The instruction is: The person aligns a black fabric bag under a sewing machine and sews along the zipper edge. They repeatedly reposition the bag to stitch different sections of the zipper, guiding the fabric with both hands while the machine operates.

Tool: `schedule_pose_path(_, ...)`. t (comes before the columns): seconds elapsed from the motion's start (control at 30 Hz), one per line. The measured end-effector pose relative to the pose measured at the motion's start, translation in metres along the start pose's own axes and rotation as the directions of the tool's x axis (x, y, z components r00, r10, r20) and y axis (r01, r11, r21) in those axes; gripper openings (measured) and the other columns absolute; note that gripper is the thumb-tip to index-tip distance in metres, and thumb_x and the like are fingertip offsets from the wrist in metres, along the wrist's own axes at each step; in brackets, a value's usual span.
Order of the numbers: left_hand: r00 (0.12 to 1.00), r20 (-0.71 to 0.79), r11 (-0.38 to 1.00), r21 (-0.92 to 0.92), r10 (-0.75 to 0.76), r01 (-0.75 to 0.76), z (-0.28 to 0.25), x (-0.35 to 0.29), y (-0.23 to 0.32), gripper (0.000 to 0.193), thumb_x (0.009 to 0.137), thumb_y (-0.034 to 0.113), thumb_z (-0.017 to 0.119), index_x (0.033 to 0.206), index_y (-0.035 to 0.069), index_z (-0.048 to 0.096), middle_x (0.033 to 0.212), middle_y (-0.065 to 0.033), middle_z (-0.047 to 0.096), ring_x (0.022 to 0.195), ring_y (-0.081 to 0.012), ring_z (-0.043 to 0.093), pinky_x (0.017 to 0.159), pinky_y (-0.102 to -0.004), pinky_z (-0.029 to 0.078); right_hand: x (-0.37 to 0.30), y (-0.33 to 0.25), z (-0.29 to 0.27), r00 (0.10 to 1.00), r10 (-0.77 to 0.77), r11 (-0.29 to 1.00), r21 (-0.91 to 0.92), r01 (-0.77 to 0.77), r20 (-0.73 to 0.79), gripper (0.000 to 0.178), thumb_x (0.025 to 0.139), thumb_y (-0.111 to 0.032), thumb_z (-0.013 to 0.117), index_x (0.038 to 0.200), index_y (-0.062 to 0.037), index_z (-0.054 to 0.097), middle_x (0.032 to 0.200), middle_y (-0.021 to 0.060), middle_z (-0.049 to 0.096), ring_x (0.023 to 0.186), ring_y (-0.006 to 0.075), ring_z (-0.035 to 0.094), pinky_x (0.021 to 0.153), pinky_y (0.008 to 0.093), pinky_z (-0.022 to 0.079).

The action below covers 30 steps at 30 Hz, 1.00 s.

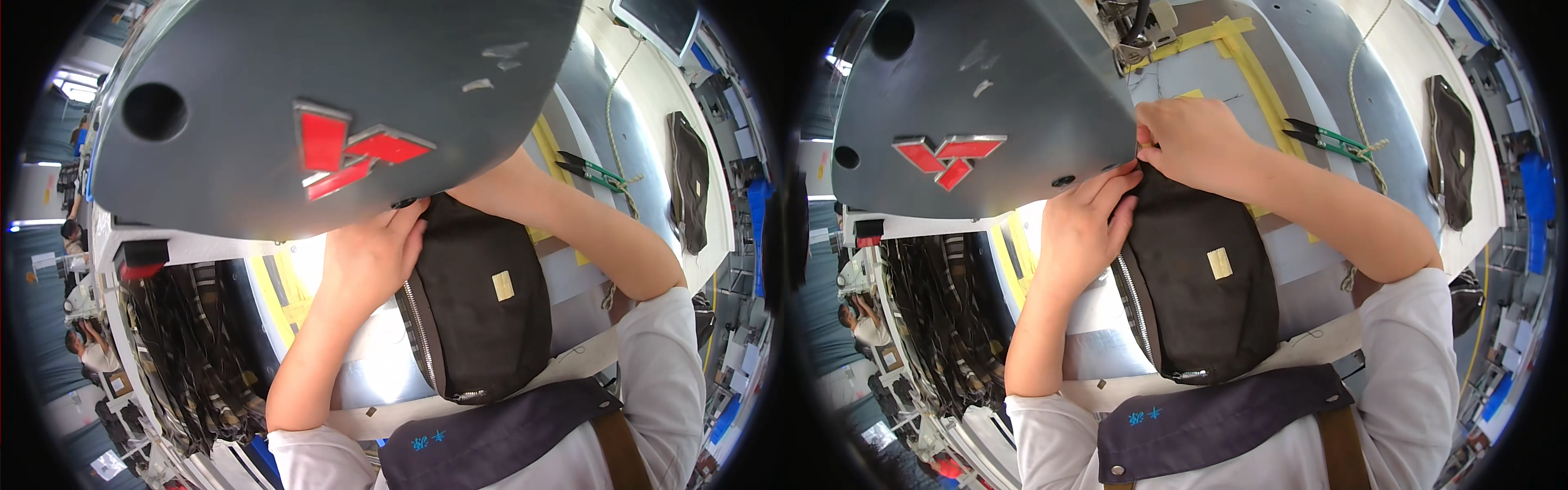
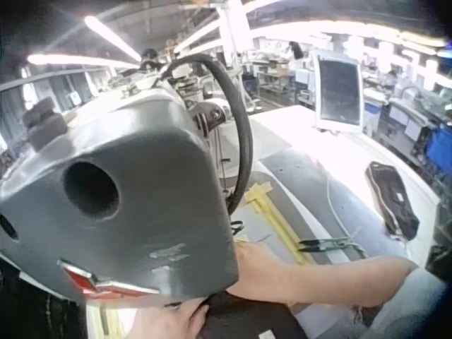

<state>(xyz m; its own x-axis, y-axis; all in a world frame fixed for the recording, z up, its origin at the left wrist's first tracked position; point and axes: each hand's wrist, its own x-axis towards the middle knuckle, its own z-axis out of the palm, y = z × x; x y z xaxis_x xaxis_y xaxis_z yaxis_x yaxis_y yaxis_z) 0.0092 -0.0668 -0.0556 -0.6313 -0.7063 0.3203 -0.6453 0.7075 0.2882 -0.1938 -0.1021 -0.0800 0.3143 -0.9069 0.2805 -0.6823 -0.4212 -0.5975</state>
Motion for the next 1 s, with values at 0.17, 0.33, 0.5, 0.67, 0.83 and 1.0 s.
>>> schedule_pose_path(0.17,1.000,0.023,0.999,0.039,0.005,-0.005,-0.001,-0.003,0.004,0.034,0.082,0.020,0.070,0.115,0.011,0.066,0.114,-0.0059,0.066,0.096,-0.0277,0.065,0.083,-0.0392,0.050,0.000,0.001,-0.006,0.998,0.046,0.985,0.162,-0.053,0.050,0.023,0.079,-0.019,0.070,0.087,-0.0026,0.057,0.086,0.0082,0.063,0.085,0.0278,0.062,0.075,0.0398,0.048)
schedule_pose_path(0.33,1.000,0.022,1.000,0.025,-0.006,0.005,0.001,-0.003,0.002,0.036,0.081,0.021,0.070,0.115,0.011,0.066,0.115,-0.0052,0.065,0.099,-0.0263,0.064,0.086,-0.0394,0.048,0.004,-0.001,-0.013,0.987,0.077,0.967,0.232,-0.109,0.144,0.023,0.078,-0.019,0.071,0.084,-0.0008,0.058,0.086,0.0096,0.062,0.086,0.0294,0.061,0.077,0.0395,0.048)
schedule_pose_path(0.5,1.000,0.003,0.999,0.042,0.013,-0.013,0.000,-0.002,0.003,0.035,0.080,0.021,0.071,0.114,0.010,0.066,0.115,-0.0054,0.065,0.096,-0.0270,0.064,0.084,-0.0386,0.049,-0.003,-0.002,-0.025,0.993,-0.101,0.994,0.036,0.099,0.064,0.016,0.081,-0.015,0.068,0.088,-0.0007,0.063,0.090,0.0101,0.061,0.087,0.0281,0.060,0.075,0.0392,0.049)
schedule_pose_path(0.67,1.000,-0.003,1.000,0.011,0.008,-0.008,0.002,-0.001,0.003,0.036,0.079,0.021,0.071,0.113,0.008,0.066,0.114,-0.0072,0.065,0.092,-0.0283,0.065,0.079,-0.0375,0.051,-0.018,-0.001,-0.021,0.932,-0.358,0.888,-0.291,0.357,0.051,0.014,0.076,-0.009,0.065,0.089,-0.0048,0.065,0.090,0.0073,0.059,0.089,0.0237,0.059,0.074,0.0346,0.051)
schedule_pose_path(0.83,1.000,0.021,0.999,0.036,0.000,-0.001,0.001,-0.002,0.003,0.040,0.079,0.021,0.072,0.115,0.007,0.065,0.114,-0.0079,0.065,0.092,-0.0291,0.065,0.079,-0.0378,0.052,-0.020,-0.003,-0.013,0.879,-0.472,0.817,-0.341,0.465,0.069,0.018,0.072,-0.010,0.063,0.088,-0.0024,0.065,0.092,0.0053,0.057,0.088,0.0210,0.058,0.073,0.0320,0.051)
schedule_pose_path(1.0,1.000,0.028,0.997,0.080,0.012,-0.014,-0.002,-0.004,0.010,0.042,0.077,0.016,0.070,0.118,0.005,0.064,0.116,-0.0087,0.065,0.094,-0.0299,0.065,0.084,-0.0381,0.051,-0.027,-0.010,-0.016,0.858,-0.494,0.757,-0.417,0.503,0.138,0.021,0.072,-0.011,0.062,0.089,0.0005,0.065,0.092,0.0055,0.056,0.086,0.0202,0.057,0.074,0.0314,0.050)
